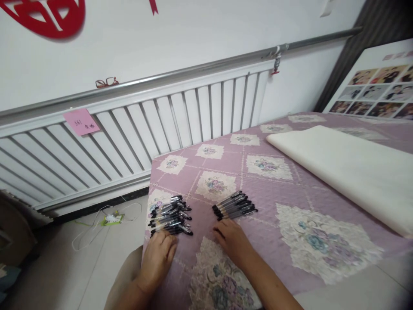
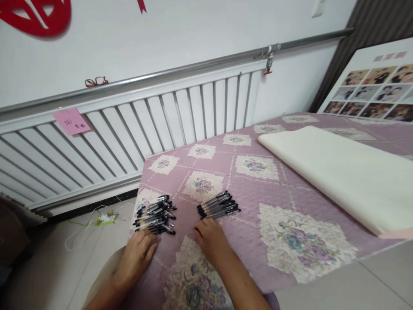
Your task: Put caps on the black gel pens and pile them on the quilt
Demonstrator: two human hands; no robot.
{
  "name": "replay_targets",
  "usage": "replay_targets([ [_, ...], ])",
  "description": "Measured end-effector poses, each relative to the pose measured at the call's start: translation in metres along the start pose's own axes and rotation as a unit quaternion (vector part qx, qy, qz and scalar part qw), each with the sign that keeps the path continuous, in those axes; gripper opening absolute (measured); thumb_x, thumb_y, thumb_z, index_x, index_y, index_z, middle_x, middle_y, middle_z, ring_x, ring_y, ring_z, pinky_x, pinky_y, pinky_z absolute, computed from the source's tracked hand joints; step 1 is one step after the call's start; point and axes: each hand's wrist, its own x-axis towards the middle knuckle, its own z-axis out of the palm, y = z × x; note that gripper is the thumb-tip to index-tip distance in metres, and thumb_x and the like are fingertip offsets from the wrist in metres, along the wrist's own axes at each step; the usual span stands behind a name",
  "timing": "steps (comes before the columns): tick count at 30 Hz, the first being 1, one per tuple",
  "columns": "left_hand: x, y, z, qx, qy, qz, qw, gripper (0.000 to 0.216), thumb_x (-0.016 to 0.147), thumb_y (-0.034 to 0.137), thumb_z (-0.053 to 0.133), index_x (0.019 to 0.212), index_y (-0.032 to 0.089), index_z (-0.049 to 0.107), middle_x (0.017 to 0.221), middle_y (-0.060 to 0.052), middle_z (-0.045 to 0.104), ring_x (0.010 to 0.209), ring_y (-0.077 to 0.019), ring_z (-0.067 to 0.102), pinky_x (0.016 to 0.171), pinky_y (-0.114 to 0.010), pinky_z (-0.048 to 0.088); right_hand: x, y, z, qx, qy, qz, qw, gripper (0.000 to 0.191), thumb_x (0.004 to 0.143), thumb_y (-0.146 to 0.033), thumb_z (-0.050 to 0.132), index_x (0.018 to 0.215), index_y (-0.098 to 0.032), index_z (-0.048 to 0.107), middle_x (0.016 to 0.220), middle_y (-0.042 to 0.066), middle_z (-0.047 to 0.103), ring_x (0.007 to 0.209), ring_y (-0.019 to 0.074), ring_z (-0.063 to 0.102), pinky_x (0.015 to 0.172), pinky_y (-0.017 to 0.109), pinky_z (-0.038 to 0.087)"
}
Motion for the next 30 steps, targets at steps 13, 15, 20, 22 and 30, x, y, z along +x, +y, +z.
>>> replay_targets([
  [13, -0.007, 0.077, 0.031, -0.149, -0.094, 0.035, 0.984, 0.013, 0.085, 0.012, 0.051, 0.086, 0.021, 0.061, 0.087, -0.003, 0.061, 0.081, -0.0183, 0.054, 0.072, -0.029, 0.042, -0.004, 0.061, -0.037, -0.112, 0.153, 0.104, 0.976, 0.019, 0.082, -0.017, 0.056, 0.099, -0.015, 0.064, 0.100, 0.011, 0.066, 0.095, 0.0262, 0.058, 0.088, 0.038, 0.044],
  [15, -0.006, 0.075, 0.030, -0.158, -0.089, 0.037, 0.983, 0.013, 0.086, 0.013, 0.051, 0.086, 0.021, 0.061, 0.086, -0.003, 0.061, 0.080, -0.0182, 0.054, 0.071, -0.029, 0.042, -0.008, 0.065, -0.040, -0.136, 0.140, 0.115, 0.974, 0.023, 0.080, -0.017, 0.057, 0.103, -0.014, 0.063, 0.105, 0.013, 0.065, 0.100, 0.0271, 0.057, 0.091, 0.038, 0.042],
  [20, -0.005, 0.076, 0.027, -0.161, -0.093, 0.035, 0.982, 0.014, 0.088, 0.014, 0.049, 0.086, 0.021, 0.062, 0.086, -0.003, 0.060, 0.081, -0.0190, 0.053, 0.071, -0.030, 0.042, -0.016, 0.062, -0.044, -0.161, 0.100, 0.134, 0.973, 0.025, 0.082, -0.020, 0.058, 0.106, -0.016, 0.064, 0.104, 0.011, 0.064, 0.099, 0.0277, 0.056, 0.087, 0.038, 0.044],
  [22, -0.005, 0.077, 0.027, -0.162, -0.091, 0.033, 0.982, 0.015, 0.088, 0.014, 0.048, 0.086, 0.021, 0.062, 0.086, -0.004, 0.060, 0.081, -0.0193, 0.053, 0.072, -0.030, 0.042, -0.017, 0.061, -0.045, -0.162, 0.095, 0.139, 0.972, 0.024, 0.082, -0.022, 0.059, 0.105, -0.018, 0.064, 0.100, 0.010, 0.064, 0.096, 0.0272, 0.056, 0.085, 0.038, 0.044],
  [30, -0.005, 0.077, 0.026, -0.171, -0.092, 0.027, 0.981, 0.017, 0.088, 0.015, 0.047, 0.087, 0.021, 0.063, 0.087, -0.004, 0.061, 0.082, -0.0194, 0.054, 0.072, -0.031, 0.045, -0.019, 0.061, -0.047, -0.180, 0.067, 0.161, 0.968, 0.023, 0.081, -0.025, 0.060, 0.104, -0.021, 0.064, 0.110, 0.011, 0.063, 0.102, 0.0282, 0.055, 0.082, 0.038, 0.042],
])
